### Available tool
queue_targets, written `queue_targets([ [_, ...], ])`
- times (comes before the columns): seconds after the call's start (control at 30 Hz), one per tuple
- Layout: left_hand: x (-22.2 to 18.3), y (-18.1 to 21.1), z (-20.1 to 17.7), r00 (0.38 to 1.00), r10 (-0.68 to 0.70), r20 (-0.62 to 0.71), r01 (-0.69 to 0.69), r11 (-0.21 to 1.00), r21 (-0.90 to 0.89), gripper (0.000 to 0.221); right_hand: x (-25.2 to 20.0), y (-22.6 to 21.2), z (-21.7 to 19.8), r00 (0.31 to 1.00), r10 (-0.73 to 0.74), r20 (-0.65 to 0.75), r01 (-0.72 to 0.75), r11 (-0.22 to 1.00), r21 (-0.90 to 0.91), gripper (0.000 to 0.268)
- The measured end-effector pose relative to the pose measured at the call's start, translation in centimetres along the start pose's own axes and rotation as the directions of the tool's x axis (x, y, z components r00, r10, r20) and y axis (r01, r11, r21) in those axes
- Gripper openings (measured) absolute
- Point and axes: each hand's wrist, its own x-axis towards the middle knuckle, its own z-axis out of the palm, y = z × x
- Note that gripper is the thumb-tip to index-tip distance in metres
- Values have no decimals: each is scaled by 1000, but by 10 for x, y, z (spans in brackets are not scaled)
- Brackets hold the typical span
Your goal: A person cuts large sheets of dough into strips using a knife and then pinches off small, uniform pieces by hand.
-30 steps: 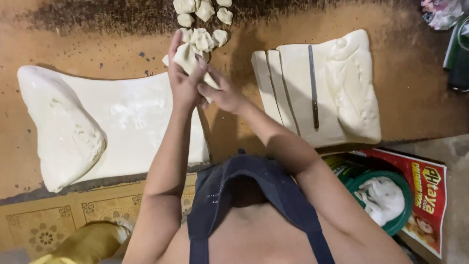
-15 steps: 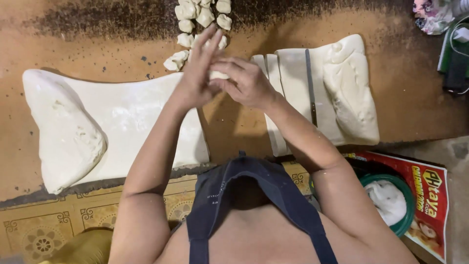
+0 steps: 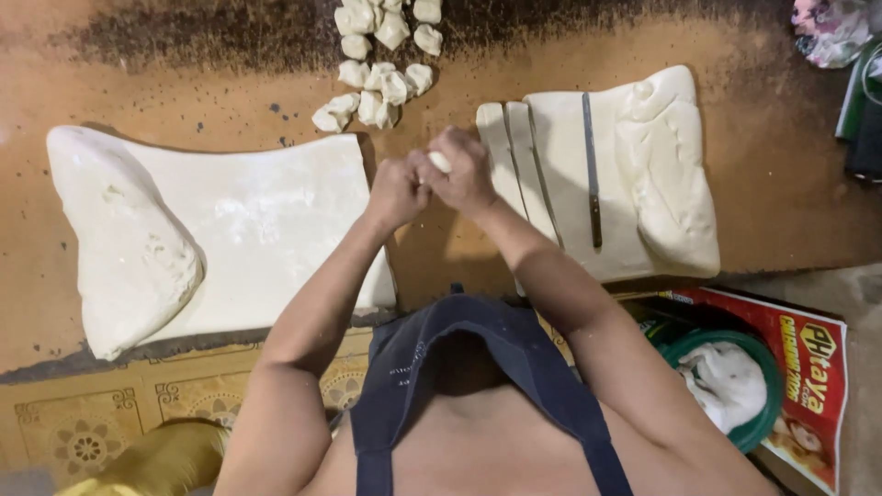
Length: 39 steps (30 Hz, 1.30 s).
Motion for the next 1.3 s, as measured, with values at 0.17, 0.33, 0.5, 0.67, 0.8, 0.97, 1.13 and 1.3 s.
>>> queue_targets([
  [0.17, -7, 68, 1, 942, 227, 246, -269, 951, 154, 28, 13, 25, -31, 583, 754, 304, -589, 649, -482, 39],
  [0.33, 1, 44, -40, 979, -103, 174, 100, 995, 23, 68, 17, -36, -18, 897, 260, 358, -236, 965, -110, 83],
  [0.5, 31, 0, -56, 978, 46, 204, -67, 993, 98, 101, 51, -45, -10, 936, -84, 343, 64, 996, 69, 23],
  [0.67, 2, -44, 12, 996, -67, -54, 78, 967, 241, 9, -3, 44, 24, 1000, 21, 9, -21, 1000, -22, 20],
  [0.8, 1, 6, 0, 974, -57, 218, -69, 845, 530, 31, 1, 54, -3, 984, 144, 107, -105, 946, -306, 37],
  [0.97, 12, -36, -26, 992, 11, 123, -16, 999, 36, 87, 32, 0, -23, 895, 325, 306, -274, 941, -198, 76],
  [1.13, 35, 7, -52, 937, -137, 322, 125, 990, 58, 90, 54, -37, -16, 953, 85, 290, -98, 995, 31, 33],
  [1.3, 36, -13, -35, 976, -90, 200, 80, 995, 60, 36, 52, -18, 1, 979, -26, 201, 43, 996, -84, 49],
])
